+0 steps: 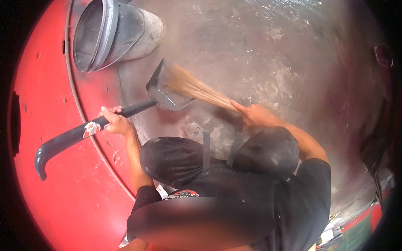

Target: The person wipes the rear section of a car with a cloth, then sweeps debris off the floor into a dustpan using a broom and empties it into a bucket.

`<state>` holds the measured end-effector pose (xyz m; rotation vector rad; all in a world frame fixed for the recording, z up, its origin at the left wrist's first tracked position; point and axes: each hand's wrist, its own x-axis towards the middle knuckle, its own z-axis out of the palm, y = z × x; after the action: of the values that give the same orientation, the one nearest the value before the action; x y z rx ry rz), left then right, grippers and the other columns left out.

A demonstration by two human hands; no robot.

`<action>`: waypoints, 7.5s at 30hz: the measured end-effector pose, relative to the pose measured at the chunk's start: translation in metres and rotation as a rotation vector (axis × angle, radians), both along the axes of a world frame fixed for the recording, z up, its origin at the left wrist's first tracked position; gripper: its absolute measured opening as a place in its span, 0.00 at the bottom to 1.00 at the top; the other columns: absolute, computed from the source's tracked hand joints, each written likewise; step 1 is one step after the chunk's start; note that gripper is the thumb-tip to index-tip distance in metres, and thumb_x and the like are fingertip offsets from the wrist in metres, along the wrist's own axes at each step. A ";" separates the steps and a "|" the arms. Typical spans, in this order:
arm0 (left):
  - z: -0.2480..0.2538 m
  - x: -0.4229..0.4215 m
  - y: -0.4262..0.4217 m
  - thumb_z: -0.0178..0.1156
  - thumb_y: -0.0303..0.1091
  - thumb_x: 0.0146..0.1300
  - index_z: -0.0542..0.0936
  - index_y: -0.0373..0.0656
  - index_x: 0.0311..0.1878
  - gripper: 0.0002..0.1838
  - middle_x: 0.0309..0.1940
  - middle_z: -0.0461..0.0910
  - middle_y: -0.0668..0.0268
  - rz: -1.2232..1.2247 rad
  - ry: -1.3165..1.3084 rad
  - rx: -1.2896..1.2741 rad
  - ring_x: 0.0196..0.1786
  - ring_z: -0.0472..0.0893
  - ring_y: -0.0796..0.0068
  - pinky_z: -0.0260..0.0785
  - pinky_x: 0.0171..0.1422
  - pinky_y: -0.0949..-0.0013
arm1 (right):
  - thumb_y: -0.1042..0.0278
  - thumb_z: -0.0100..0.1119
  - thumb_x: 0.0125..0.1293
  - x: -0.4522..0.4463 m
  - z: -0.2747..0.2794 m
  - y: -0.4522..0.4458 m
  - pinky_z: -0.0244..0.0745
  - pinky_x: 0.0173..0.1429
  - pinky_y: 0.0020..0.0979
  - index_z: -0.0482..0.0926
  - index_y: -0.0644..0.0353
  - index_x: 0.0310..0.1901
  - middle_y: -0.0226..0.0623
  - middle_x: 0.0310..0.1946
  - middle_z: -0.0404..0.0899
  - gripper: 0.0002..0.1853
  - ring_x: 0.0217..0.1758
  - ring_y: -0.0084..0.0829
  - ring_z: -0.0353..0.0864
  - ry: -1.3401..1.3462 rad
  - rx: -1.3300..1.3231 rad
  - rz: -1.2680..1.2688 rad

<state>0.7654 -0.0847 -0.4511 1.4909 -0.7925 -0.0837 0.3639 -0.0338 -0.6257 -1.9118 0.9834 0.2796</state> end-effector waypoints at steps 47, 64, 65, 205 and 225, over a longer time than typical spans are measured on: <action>-0.011 0.026 0.003 0.62 0.27 0.66 0.68 0.39 0.37 0.11 0.19 0.67 0.69 -0.014 -0.021 -0.056 0.21 0.67 0.76 0.65 0.27 0.71 | 0.66 0.57 0.56 -0.182 -0.073 -0.177 0.79 0.46 0.48 0.59 0.43 0.73 0.59 0.42 0.83 0.40 0.44 0.54 0.84 0.265 -0.182 -1.107; -0.013 0.025 0.003 0.58 0.29 0.67 0.66 0.42 0.35 0.09 0.17 0.65 0.67 -0.015 0.049 -0.091 0.19 0.67 0.75 0.67 0.27 0.69 | 0.68 0.56 0.60 -0.180 -0.009 -0.146 0.79 0.45 0.42 0.54 0.33 0.76 0.50 0.40 0.80 0.42 0.40 0.47 0.83 0.013 -0.608 -0.586; -0.014 0.025 0.002 0.58 0.29 0.67 0.66 0.43 0.35 0.09 0.17 0.64 0.67 -0.069 0.034 -0.077 0.19 0.66 0.75 0.67 0.27 0.69 | 0.70 0.57 0.58 -0.192 -0.011 -0.176 0.80 0.51 0.44 0.51 0.38 0.77 0.52 0.45 0.82 0.45 0.45 0.52 0.84 0.058 -0.693 -0.697; 0.258 0.157 -0.048 0.41 0.78 0.62 0.71 0.37 0.25 0.43 0.22 0.73 0.58 -0.659 0.660 -0.727 0.31 0.74 0.57 0.70 0.51 0.42 | 0.61 0.58 0.61 -0.097 -0.018 0.038 0.74 0.51 0.50 0.45 0.37 0.78 0.62 0.40 0.82 0.46 0.45 0.62 0.81 0.010 -0.201 -1.126; 0.031 -0.191 -0.174 0.56 0.27 0.65 0.69 0.45 0.39 0.06 0.27 0.69 0.67 -1.281 0.339 0.068 0.17 0.68 0.77 0.65 0.21 0.69 | 0.61 0.52 0.63 -0.181 -0.049 0.115 0.75 0.60 0.49 0.39 0.52 0.78 0.68 0.47 0.79 0.45 0.50 0.62 0.81 0.517 0.007 -1.721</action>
<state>0.5745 -0.2586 -0.4198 0.7776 -1.3411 -1.2832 0.1827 0.0811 -0.6751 -0.4218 2.5058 -0.2746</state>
